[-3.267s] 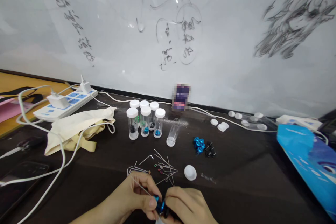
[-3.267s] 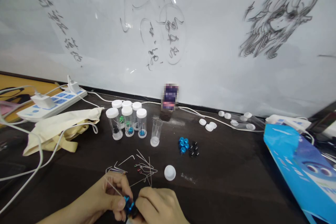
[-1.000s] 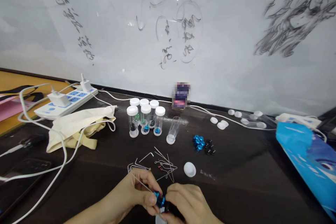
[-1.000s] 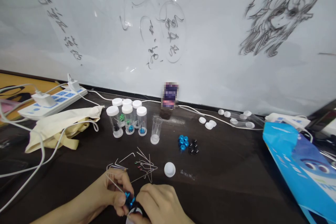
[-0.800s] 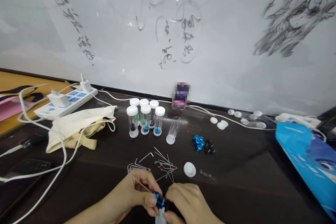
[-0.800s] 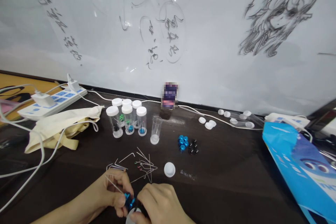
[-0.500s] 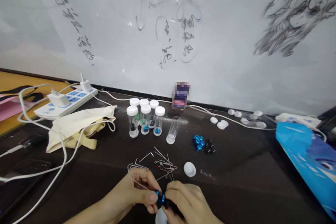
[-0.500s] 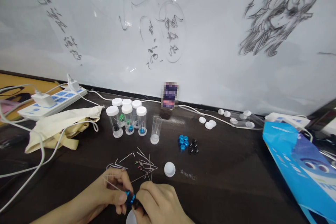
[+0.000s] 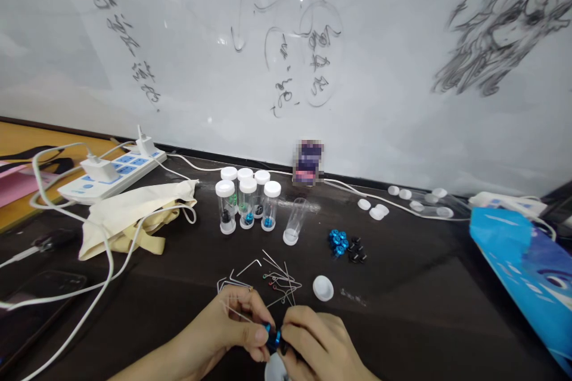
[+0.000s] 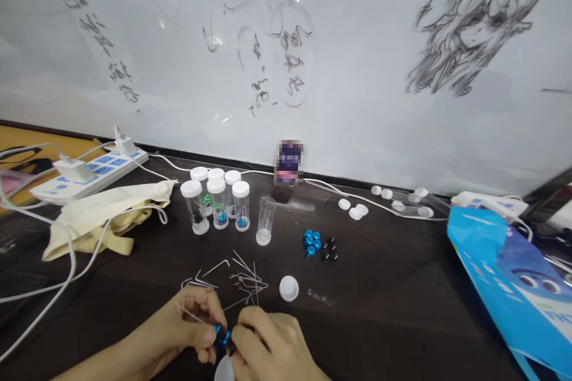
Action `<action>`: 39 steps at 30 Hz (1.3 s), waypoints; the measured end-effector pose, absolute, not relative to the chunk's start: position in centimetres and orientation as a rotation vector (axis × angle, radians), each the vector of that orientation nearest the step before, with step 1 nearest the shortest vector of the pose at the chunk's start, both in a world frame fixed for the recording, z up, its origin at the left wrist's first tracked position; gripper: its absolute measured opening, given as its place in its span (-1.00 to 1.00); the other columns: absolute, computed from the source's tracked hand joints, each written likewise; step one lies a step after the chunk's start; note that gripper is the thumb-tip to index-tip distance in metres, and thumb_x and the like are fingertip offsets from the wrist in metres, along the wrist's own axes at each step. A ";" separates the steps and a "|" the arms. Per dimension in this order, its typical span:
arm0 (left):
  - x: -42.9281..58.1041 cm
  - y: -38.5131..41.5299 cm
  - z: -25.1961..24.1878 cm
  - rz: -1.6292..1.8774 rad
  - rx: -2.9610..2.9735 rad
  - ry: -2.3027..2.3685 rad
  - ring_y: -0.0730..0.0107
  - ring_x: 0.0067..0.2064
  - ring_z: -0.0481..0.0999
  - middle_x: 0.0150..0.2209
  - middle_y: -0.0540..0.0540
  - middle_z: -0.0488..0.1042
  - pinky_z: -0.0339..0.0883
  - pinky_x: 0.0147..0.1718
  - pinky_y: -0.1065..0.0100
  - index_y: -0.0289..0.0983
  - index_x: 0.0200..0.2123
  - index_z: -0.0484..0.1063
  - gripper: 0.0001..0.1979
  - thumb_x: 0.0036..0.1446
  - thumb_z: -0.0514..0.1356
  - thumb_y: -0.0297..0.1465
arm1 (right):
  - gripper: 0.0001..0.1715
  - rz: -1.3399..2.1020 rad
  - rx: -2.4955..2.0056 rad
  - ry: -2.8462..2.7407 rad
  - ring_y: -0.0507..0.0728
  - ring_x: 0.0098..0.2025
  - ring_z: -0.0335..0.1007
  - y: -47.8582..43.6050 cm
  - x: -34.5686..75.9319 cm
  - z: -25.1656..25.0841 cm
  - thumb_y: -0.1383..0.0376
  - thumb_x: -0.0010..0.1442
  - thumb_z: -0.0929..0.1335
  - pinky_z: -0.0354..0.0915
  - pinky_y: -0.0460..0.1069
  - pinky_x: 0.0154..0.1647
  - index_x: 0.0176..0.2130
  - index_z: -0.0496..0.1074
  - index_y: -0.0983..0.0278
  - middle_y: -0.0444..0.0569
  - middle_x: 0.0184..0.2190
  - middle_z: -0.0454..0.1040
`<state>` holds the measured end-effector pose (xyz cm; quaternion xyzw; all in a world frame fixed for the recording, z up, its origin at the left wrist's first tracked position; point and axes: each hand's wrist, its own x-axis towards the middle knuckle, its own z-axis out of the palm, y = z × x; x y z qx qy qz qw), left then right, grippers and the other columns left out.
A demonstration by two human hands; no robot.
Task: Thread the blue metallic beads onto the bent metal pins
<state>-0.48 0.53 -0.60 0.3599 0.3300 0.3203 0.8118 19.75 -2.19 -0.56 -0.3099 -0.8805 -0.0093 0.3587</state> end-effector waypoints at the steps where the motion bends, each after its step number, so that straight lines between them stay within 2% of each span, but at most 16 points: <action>1: -0.5 0.6 -0.6 0.684 0.768 0.700 0.45 -0.54 0.55 -0.55 -0.05 0.52 0.40 -0.52 0.51 -0.38 -0.46 0.53 -0.77 -0.21 0.47 -0.44 | -0.83 -0.020 -0.797 -2.274 0.00 -0.56 0.36 -2.2 19.8 -0.6 0.41 0.28 0.21 0.25 -0.12 -0.58 -0.28 0.38 0.30 -0.05 -0.41 0.47; 3: -0.5 0.5 -0.6 0.678 0.775 0.693 0.44 -0.53 0.55 -0.55 -0.06 0.53 0.40 -0.52 0.51 -0.38 -0.46 0.53 -0.77 -0.20 0.47 -0.43 | -0.78 0.011 -0.810 -2.280 0.00 -0.54 0.37 -2.2 19.8 -0.5 0.30 0.34 0.21 0.27 -0.11 -0.56 -0.28 0.38 0.30 -0.06 -0.43 0.46; 6: -0.5 0.5 -0.7 0.667 0.789 0.694 0.42 -0.52 0.55 -0.54 -0.07 0.53 0.40 -0.52 0.50 -0.38 -0.46 0.53 -0.77 -0.20 0.47 -0.43 | -0.59 0.052 -0.824 -2.276 0.01 -0.53 0.36 -2.2 19.8 -0.5 0.14 0.39 0.15 0.27 -0.09 -0.53 -0.34 0.38 0.30 -0.07 -0.48 0.44; 8: -0.6 0.5 -0.8 0.667 0.793 0.697 0.43 -0.53 0.55 -0.54 -0.07 0.52 0.40 -0.51 0.49 -0.38 -0.46 0.53 -0.78 -0.20 0.47 -0.43 | -0.62 0.044 -0.820 -2.277 0.01 -0.55 0.35 -2.2 19.8 -0.4 0.18 0.39 0.16 0.26 -0.10 -0.55 -0.34 0.39 0.30 -0.07 -0.49 0.44; 11: -0.6 0.5 -0.8 0.673 0.795 0.709 0.44 -0.53 0.54 -0.54 -0.05 0.51 0.39 -0.50 0.49 -0.38 -0.46 0.53 -0.77 -0.21 0.47 -0.43 | -0.76 -0.047 -0.784 -2.282 -0.01 -0.59 0.33 -2.1 19.7 -0.3 0.35 0.34 0.19 0.23 -0.11 -0.60 -0.31 0.40 0.30 -0.06 -0.45 0.47; 13: -0.6 0.5 -0.8 0.673 0.788 0.718 0.43 -0.53 0.55 -0.52 -0.05 0.52 0.39 -0.51 0.49 -0.38 -0.46 0.53 -0.76 -0.23 0.48 -0.42 | -0.75 -0.119 -0.769 -2.276 -0.02 -0.60 0.34 -2.1 19.8 -0.3 0.43 0.31 0.18 0.23 -0.11 -0.61 -0.30 0.40 0.30 -0.05 -0.42 0.49; 15: -0.6 0.5 -0.7 0.670 0.783 0.714 0.43 -0.53 0.55 -0.52 -0.05 0.52 0.38 -0.51 0.50 -0.38 -0.46 0.53 -0.75 -0.23 0.48 -0.42 | -0.74 -0.139 -0.772 -2.279 -0.02 -0.59 0.36 -2.1 19.8 -0.2 0.42 0.33 0.17 0.25 -0.12 -0.59 -0.28 0.40 0.30 -0.05 -0.42 0.49; 18: -0.5 0.5 -0.6 0.667 0.784 0.704 0.44 -0.54 0.54 -0.55 -0.06 0.52 0.38 -0.52 0.49 -0.38 -0.47 0.53 -0.76 -0.22 0.48 -0.41 | -0.68 -0.044 -0.796 -2.309 -0.01 -0.55 0.39 -2.2 19.9 -0.2 0.24 0.40 0.17 0.28 -0.11 -0.54 -0.28 0.40 0.30 -0.05 -0.41 0.49; 21: -0.5 0.5 -0.7 0.655 0.781 0.709 0.41 -0.53 0.55 -0.56 -0.06 0.52 0.40 -0.52 0.48 -0.37 -0.47 0.52 -0.76 -0.23 0.48 -0.43 | -0.42 0.077 -0.835 -2.323 0.02 -0.51 0.42 -2.3 20.0 -0.2 0.00 0.41 0.06 0.31 -0.08 -0.49 -0.29 0.40 0.30 -0.04 -0.43 0.49; 23: -0.5 0.4 -0.7 0.644 0.781 0.708 0.39 -0.52 0.56 -0.56 -0.07 0.53 0.41 -0.51 0.47 -0.37 -0.47 0.52 -0.77 -0.22 0.47 -0.44 | -0.33 0.097 -0.866 -2.317 0.04 -0.52 0.41 -2.3 20.0 -0.3 -0.04 0.40 -0.01 0.29 -0.07 -0.48 -0.34 0.38 0.30 -0.06 -0.49 0.47; 26: -0.5 0.4 -0.6 0.645 0.780 0.704 0.42 -0.52 0.55 -0.55 -0.07 0.53 0.41 -0.51 0.48 -0.37 -0.47 0.53 -0.78 -0.21 0.47 -0.44 | -0.39 0.086 -0.896 -2.320 0.03 -0.56 0.38 -2.3 19.9 -0.4 0.07 0.44 0.01 0.25 -0.08 -0.50 -0.40 0.35 0.29 -0.10 -0.56 0.44; 29: -0.5 0.4 -0.4 0.659 0.785 0.705 0.43 -0.52 0.55 -0.54 -0.06 0.53 0.40 -0.51 0.48 -0.38 -0.46 0.53 -0.77 -0.21 0.47 -0.43 | -0.53 0.078 -0.855 -2.295 0.02 -0.55 0.38 -2.3 19.7 -0.4 0.15 0.43 0.09 0.24 -0.09 -0.52 -0.35 0.35 0.29 -0.10 -0.51 0.46; 32: -0.5 0.5 -0.3 0.672 0.785 0.715 0.43 -0.52 0.55 -0.55 -0.06 0.53 0.39 -0.50 0.50 -0.38 -0.46 0.52 -0.76 -0.21 0.47 -0.42 | -0.76 0.009 -0.801 -2.268 0.01 -0.55 0.35 -2.3 19.7 -0.5 0.32 0.36 0.18 0.24 -0.10 -0.54 -0.31 0.36 0.30 -0.08 -0.45 0.48; 34: -0.5 0.5 -0.4 0.675 0.777 0.717 0.44 -0.53 0.55 -0.55 -0.05 0.53 0.39 -0.51 0.51 -0.38 -0.46 0.52 -0.76 -0.21 0.47 -0.43 | -0.82 -0.035 -0.777 -2.274 0.00 -0.57 0.32 -2.2 19.7 -0.6 0.42 0.29 0.20 0.23 -0.10 -0.56 -0.29 0.36 0.31 -0.06 -0.43 0.48; 39: -0.4 0.4 -0.4 0.664 0.775 0.692 0.42 -0.52 0.55 -0.55 -0.05 0.52 0.41 -0.51 0.49 -0.38 -0.46 0.52 -0.77 -0.22 0.47 -0.44 | -0.84 0.003 -0.794 -2.316 0.01 -0.56 0.31 -2.3 19.9 -0.9 0.36 0.27 0.25 0.23 -0.10 -0.55 -0.34 0.37 0.29 -0.08 -0.45 0.45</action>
